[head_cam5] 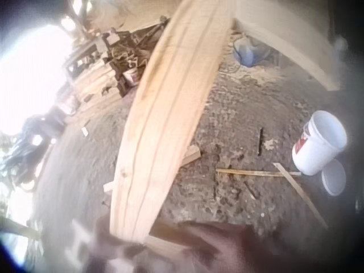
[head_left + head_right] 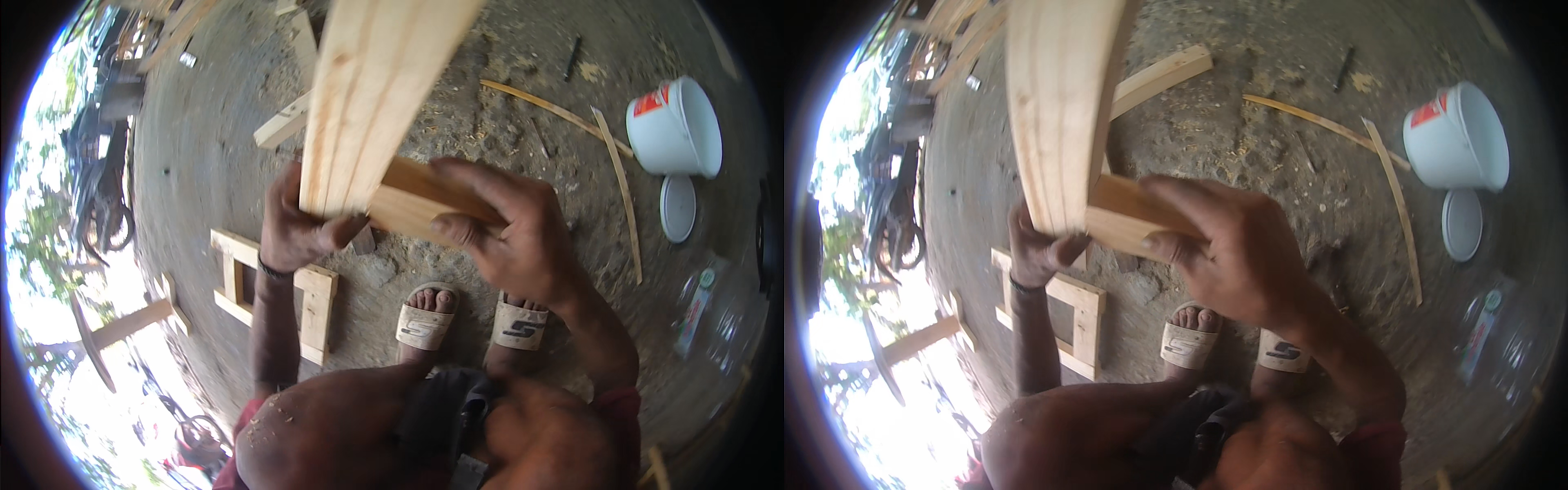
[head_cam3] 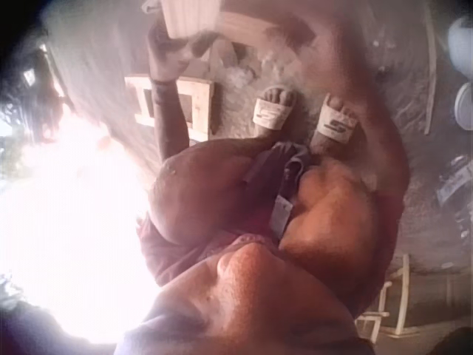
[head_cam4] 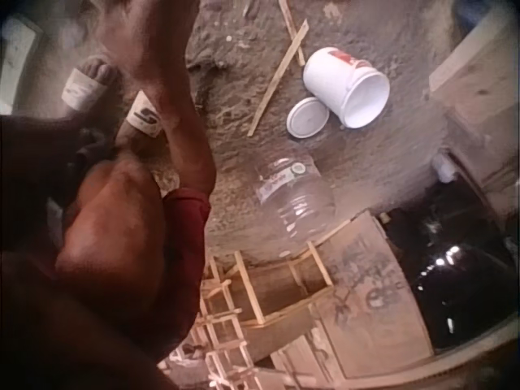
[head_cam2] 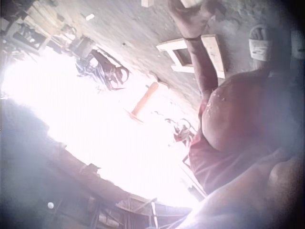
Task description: The person assembles wooden pieces by hammering nails into pre-drilled holes, applies glue to the joints, and secures the components together to form a wooden frame.
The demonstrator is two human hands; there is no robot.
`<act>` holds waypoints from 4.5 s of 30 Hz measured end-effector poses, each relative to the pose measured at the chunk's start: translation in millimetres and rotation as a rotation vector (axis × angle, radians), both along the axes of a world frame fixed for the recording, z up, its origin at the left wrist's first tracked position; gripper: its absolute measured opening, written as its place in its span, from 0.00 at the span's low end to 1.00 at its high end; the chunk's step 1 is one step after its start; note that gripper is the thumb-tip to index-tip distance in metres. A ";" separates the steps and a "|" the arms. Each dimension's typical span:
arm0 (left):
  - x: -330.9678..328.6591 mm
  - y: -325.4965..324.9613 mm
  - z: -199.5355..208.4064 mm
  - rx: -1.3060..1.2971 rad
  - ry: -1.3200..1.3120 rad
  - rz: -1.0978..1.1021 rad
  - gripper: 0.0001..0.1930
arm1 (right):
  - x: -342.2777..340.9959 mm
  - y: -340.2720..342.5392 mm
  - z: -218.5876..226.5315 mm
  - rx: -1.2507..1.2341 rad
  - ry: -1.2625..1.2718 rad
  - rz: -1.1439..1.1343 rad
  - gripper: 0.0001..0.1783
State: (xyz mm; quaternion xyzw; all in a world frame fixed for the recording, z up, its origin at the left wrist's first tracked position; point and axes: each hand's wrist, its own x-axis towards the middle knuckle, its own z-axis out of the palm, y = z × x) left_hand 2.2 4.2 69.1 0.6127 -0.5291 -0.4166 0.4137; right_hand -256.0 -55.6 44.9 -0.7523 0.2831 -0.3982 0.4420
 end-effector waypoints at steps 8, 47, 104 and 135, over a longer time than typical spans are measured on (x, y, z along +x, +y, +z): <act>23.6 -53.9 33.2 -0.465 -0.640 -0.210 0.34 | 33.4 -51.3 -9.8 -0.021 0.048 0.128 0.26; 19.8 -66.0 -59.7 -0.272 -1.074 -0.382 0.28 | 68.0 -71.2 -164.1 0.432 0.043 0.199 0.27; 26.6 -75.1 -61.7 -0.311 -1.040 -0.378 0.30 | -182.2 156.0 -180.6 0.124 1.172 -0.550 0.33; 28.0 -76.2 -57.2 -0.214 -1.002 -0.394 0.26 | 2.2 -11.7 78.9 -0.080 0.617 -0.071 0.16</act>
